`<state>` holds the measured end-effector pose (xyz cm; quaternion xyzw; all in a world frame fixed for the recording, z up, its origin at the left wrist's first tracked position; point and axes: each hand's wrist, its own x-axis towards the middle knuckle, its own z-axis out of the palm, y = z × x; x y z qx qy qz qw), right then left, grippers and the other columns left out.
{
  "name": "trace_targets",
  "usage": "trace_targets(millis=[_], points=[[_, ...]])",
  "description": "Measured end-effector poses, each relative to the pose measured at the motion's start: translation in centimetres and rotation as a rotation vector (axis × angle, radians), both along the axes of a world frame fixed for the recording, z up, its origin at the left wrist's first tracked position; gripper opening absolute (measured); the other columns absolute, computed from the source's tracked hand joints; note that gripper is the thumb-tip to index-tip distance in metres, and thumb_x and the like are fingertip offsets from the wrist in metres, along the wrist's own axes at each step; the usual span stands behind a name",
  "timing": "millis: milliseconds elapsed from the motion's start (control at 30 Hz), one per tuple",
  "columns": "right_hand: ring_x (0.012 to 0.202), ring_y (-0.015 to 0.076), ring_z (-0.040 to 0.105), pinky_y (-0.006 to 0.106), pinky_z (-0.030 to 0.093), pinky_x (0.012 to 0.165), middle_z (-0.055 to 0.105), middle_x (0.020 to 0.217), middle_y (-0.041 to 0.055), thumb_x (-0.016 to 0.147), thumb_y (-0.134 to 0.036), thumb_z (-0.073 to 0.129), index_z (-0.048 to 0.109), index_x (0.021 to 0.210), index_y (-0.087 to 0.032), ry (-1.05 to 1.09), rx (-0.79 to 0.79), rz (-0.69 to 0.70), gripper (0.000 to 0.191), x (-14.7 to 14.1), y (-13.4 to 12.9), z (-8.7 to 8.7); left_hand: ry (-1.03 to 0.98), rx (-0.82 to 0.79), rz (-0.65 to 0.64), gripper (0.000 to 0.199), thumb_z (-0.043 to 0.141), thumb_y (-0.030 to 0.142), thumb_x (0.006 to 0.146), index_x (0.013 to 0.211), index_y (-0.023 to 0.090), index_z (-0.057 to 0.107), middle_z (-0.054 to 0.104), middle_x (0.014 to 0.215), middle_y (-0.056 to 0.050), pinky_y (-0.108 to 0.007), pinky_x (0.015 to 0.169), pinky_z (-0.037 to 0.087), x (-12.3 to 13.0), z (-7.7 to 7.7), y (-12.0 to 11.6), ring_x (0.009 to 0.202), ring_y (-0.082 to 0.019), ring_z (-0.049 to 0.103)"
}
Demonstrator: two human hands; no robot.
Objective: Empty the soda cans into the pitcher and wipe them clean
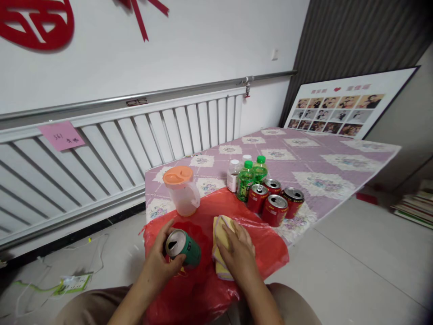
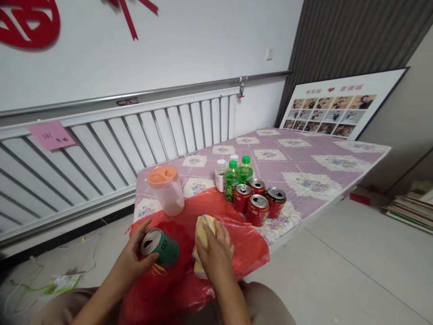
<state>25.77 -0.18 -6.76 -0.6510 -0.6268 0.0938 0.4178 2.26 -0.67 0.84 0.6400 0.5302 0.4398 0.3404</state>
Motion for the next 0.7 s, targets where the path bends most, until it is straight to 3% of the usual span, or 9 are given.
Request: trace_targets(millis=[67, 200, 300, 400, 600, 700], points=[[0.136, 0.0360, 0.038, 0.064, 0.035, 0.105, 0.046, 0.145, 0.0131, 0.085, -0.036, 0.060, 0.054, 0.133, -0.028, 0.007, 0.096, 0.035, 0.049, -0.5, -0.4, 0.9, -0.005, -0.002, 0.019, 0.078, 0.067, 0.031, 0.067, 0.140, 0.021, 0.040, 0.059, 0.108, -0.005, -0.036, 0.089, 0.050, 0.2, 0.1, 0.0, 0.097, -0.022, 0.062], [0.131, 0.0322, 0.045, 0.055, 0.040, 0.106, 0.050, 0.140, 0.0140, 0.079, -0.034, 0.070, 0.042, 0.141, -0.025, 0.055, 0.271, 0.238, 0.068, -2.6, -1.4, 1.6, -0.011, -0.017, 0.036, 0.079, 0.067, 0.030, 0.066, 0.139, 0.020, 0.039, 0.059, 0.110, -0.006, -0.039, 0.090, 0.050, 0.7, 0.4, 0.2, 0.099, -0.023, 0.061], [0.130, 0.0328, 0.047, 0.053, 0.044, 0.105, 0.050, 0.139, 0.0152, 0.073, -0.030, 0.076, 0.036, 0.145, -0.025, 0.076, 0.283, 0.336, 0.082, -4.8, -1.9, 1.2, -0.017, -0.018, 0.039, 0.081, 0.066, 0.027, 0.065, 0.141, 0.022, 0.038, 0.059, 0.111, -0.005, -0.040, 0.092, 0.050, 1.2, 0.7, 0.3, 0.101, -0.023, 0.061], [0.127, 0.0342, 0.051, 0.053, 0.045, 0.103, 0.052, 0.137, 0.0162, 0.069, -0.024, 0.077, 0.032, 0.146, -0.024, 0.124, 0.247, 0.342, 0.088, -6.5, -1.9, 0.7, -0.034, -0.026, 0.026, 0.082, 0.066, 0.025, 0.067, 0.143, 0.023, 0.035, 0.060, 0.111, -0.004, -0.039, 0.091, 0.051, 1.8, 1.0, 0.2, 0.101, -0.023, 0.062], [0.121, 0.0298, 0.057, 0.047, 0.048, 0.101, 0.057, 0.132, 0.0165, 0.077, -0.026, 0.067, 0.038, 0.139, -0.019, 0.357, 0.162, 0.323, 0.069, -7.2, -1.7, 0.8, -0.057, -0.052, -0.010, 0.079, 0.067, 0.022, 0.069, 0.142, 0.025, 0.036, 0.058, 0.112, -0.004, -0.038, 0.088, 0.051, 2.7, 1.6, -0.1, 0.098, -0.022, 0.061], [0.123, 0.0283, 0.056, 0.044, 0.046, 0.103, 0.057, 0.133, 0.0139, 0.073, -0.023, 0.069, 0.043, 0.135, -0.020, 0.476, 0.079, 0.362, 0.067, -6.8, -1.9, 1.5, -0.085, -0.066, -0.056, 0.079, 0.071, 0.028, 0.070, 0.141, 0.025, 0.036, 0.057, 0.111, -0.004, -0.038, 0.087, 0.051, 2.7, 1.6, 0.2, 0.099, -0.023, 0.060]])
